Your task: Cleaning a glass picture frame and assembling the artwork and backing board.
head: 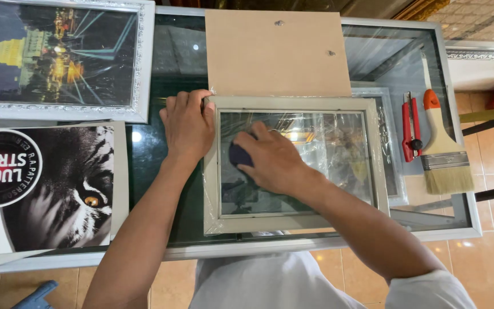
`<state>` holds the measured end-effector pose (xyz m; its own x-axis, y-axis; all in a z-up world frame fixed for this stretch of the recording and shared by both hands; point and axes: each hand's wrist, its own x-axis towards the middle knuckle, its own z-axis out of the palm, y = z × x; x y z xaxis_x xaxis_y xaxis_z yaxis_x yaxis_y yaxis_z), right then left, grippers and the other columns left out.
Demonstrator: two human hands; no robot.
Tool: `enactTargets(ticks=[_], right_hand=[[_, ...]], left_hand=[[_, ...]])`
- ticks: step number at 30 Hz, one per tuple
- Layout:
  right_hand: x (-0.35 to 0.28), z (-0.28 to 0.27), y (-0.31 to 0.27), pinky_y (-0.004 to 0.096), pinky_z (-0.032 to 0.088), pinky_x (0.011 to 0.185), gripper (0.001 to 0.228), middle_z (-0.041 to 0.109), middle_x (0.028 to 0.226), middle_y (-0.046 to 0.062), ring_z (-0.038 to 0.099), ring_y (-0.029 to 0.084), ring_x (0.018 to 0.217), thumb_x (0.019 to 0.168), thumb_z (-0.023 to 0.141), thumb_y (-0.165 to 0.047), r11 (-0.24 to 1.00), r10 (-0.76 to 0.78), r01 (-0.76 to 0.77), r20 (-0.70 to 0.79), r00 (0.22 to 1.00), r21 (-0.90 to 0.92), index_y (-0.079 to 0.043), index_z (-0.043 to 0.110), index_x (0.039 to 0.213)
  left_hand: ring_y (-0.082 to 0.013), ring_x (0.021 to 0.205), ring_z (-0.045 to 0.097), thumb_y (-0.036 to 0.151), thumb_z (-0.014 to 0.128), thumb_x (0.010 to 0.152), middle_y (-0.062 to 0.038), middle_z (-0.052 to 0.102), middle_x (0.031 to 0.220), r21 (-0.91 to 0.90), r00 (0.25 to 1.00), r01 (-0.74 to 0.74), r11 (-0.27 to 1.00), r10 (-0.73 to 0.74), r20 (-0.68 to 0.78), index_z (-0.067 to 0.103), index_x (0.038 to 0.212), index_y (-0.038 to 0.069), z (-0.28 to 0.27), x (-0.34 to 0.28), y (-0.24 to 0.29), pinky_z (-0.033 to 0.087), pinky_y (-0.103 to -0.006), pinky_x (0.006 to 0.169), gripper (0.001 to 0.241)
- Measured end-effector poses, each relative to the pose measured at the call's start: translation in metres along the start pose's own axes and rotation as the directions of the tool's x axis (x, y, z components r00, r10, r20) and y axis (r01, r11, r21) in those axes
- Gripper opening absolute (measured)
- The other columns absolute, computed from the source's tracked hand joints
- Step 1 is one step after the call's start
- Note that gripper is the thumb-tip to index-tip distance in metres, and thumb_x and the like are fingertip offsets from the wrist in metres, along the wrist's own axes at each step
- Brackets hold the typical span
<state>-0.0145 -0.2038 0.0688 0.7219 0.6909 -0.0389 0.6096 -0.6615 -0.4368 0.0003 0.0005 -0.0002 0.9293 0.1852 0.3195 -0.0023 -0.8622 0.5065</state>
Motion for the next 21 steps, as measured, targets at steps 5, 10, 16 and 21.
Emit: enactTargets(ticks=[5,10,16,21], right_hand=[[-0.074,-0.052,0.078,0.049,0.052,0.09,0.047,0.059,0.116,0.013,0.063,0.039,0.11,0.081,0.08,-0.024,0.957,0.273,-0.272,-0.004,0.962,-0.105,-0.016,0.06,0.123],[-0.098,-0.073,0.106,0.049,0.053,0.09,0.046,0.061,0.12,0.013,0.064,0.04,0.109,0.08,0.08,-0.021,0.876,0.456,-0.458,-0.049,0.888,-0.151,-0.016,0.063,0.123],[-0.012,-0.022,0.04,0.051,0.054,0.089,0.049,0.057,0.119,0.017,0.063,0.041,0.107,0.086,0.078,-0.028,0.947,0.267,-0.264,-0.008,0.964,-0.183,-0.011,0.057,0.126],[0.043,0.007,-0.012,0.052,0.055,0.085,0.052,0.055,0.119,0.023,0.065,0.044,0.101,0.083,0.08,-0.024,0.989,0.093,-0.099,-0.06,0.994,-0.111,-0.005,0.053,0.122]], left_hand=[[-0.0333,0.112,0.052,0.025,0.062,0.102,-0.011,0.062,0.111,-0.024,1.0,-0.013,1.0,0.013,-0.002,0.066,0.123,0.014,0.001,0.0,-0.003,0.037,-0.0494,0.096,0.024],[-0.0326,0.11,0.052,0.025,0.062,0.102,-0.01,0.062,0.109,-0.018,1.0,0.008,1.0,-0.008,0.011,0.066,0.123,0.012,-0.003,0.002,0.001,0.037,-0.0491,0.096,0.025],[-0.0311,0.11,0.053,0.025,0.063,0.1,-0.008,0.062,0.109,-0.033,1.0,0.021,0.999,-0.021,-0.017,0.066,0.121,0.013,-0.003,0.0,0.002,0.037,-0.048,0.094,0.024],[-0.0319,0.111,0.053,0.025,0.064,0.102,-0.009,0.062,0.11,-0.042,0.999,-0.003,0.999,0.001,-0.038,0.068,0.121,0.015,-0.001,0.0,0.001,0.037,-0.0485,0.093,0.021]])
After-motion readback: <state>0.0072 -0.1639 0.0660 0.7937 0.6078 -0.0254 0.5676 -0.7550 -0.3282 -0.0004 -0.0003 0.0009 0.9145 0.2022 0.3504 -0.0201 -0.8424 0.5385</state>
